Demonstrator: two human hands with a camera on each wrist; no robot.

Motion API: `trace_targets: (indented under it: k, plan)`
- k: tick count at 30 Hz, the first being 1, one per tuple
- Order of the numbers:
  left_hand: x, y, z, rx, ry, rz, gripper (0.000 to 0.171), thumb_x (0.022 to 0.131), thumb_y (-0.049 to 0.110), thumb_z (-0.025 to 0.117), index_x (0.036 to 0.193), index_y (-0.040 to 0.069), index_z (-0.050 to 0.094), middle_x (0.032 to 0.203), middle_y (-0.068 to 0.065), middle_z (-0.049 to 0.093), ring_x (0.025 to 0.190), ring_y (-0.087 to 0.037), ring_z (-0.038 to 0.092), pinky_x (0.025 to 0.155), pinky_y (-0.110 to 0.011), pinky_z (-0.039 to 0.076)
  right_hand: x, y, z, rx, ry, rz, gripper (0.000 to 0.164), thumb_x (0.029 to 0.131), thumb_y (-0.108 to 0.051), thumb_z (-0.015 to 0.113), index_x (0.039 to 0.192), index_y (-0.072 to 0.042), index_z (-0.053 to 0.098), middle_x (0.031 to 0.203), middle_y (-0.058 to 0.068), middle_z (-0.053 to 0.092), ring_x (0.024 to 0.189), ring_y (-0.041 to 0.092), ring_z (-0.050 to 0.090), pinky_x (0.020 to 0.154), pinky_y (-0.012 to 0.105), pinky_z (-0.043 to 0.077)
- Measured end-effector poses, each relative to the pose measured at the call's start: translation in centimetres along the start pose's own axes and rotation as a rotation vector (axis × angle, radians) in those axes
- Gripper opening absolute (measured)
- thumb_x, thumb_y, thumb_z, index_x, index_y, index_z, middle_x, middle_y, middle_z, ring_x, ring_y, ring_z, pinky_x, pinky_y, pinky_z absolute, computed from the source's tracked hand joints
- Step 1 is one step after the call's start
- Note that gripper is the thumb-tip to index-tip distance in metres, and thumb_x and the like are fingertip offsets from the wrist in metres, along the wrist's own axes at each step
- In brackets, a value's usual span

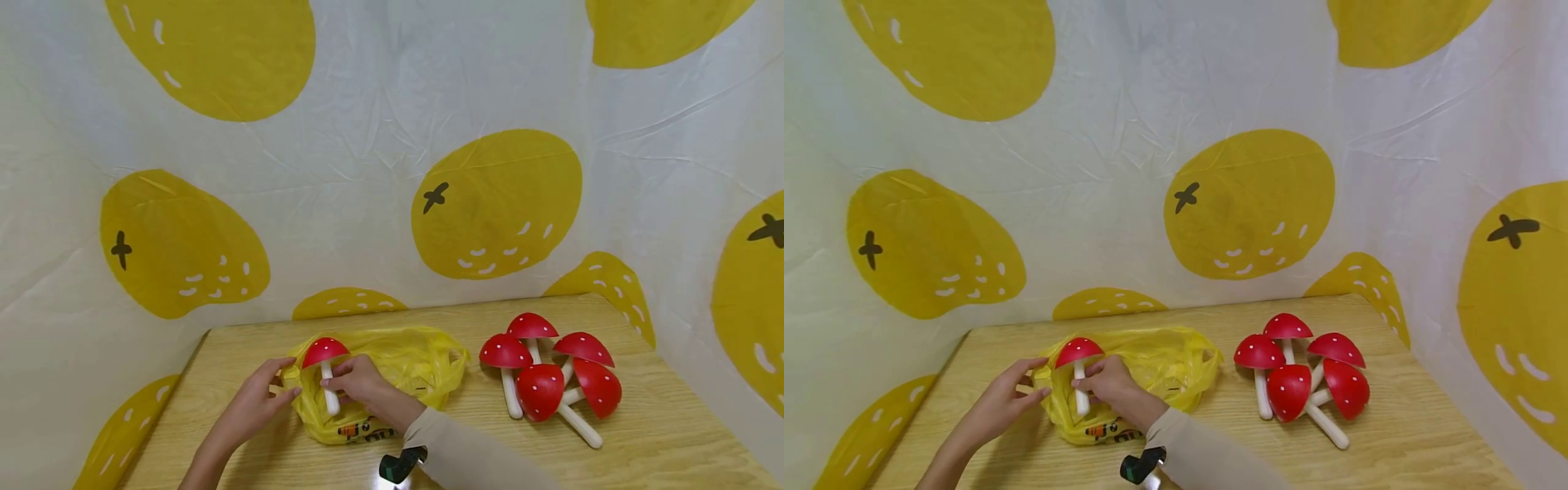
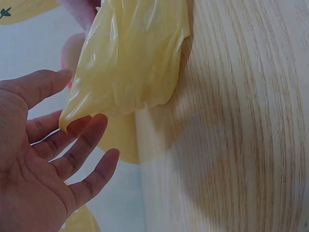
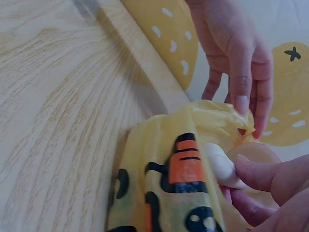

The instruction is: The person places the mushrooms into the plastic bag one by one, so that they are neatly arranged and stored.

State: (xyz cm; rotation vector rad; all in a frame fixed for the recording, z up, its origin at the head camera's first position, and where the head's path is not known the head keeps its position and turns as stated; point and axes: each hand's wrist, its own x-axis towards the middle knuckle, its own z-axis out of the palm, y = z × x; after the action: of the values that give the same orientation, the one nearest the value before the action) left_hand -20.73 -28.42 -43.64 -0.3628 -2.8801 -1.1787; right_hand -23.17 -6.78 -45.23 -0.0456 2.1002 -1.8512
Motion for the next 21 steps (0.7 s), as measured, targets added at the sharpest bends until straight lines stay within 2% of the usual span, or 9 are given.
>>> trace_targets:
  k: [8,14,18,21]
  plan:
    - [0.1,-0.1,0.1,-0.013,-0.013,0.005,0.055,0.093,0.020,0.076,0.140,0.000,0.055,0.136,-0.015,0.059,0.106,-0.027,0.062,0.077,-0.031,0.057,-0.1,1.0,0.4,0.008,-0.022,0.008,0.018,0.088,0.000,0.076,0.104,0.007,0.072,0.092,0.008,0.070,0.081,0.020,0.072,0.068,0.036,0.062]
    - [0.3,-0.2,0.3,0.011,-0.003,0.033,0.058,0.093,0.019,0.076,0.142,0.000,0.053,0.135,-0.017,0.058,0.101,-0.023,0.063,0.075,-0.028,0.056,-0.3,1.5,1.1,0.083,-0.011,0.005,0.021,0.088,0.003,0.074,0.107,0.010,0.067,0.092,0.011,0.069,0.081,0.024,0.073,0.069,0.039,0.062]
    - [0.4,-0.2,0.4,0.023,0.003,0.048,0.060,0.093,0.019,0.075,0.144,0.000,0.050,0.138,-0.018,0.056,0.100,-0.023,0.063,0.076,-0.029,0.056,-0.5,1.4,1.3,0.132,0.009,-0.025,0.021,0.087,0.007,0.073,0.106,0.011,0.066,0.091,0.013,0.068,0.081,0.025,0.072,0.069,0.040,0.062]
    - [0.5,-0.2,0.4,0.028,0.004,0.054,0.061,0.094,0.020,0.075,0.145,-0.001,0.049,0.139,-0.019,0.054,0.102,-0.024,0.063,0.076,-0.031,0.056,-0.2,1.2,1.0,0.114,0.047,-0.061,0.020,0.087,0.005,0.074,0.105,0.010,0.067,0.091,0.013,0.069,0.079,0.022,0.070,0.068,0.039,0.062]
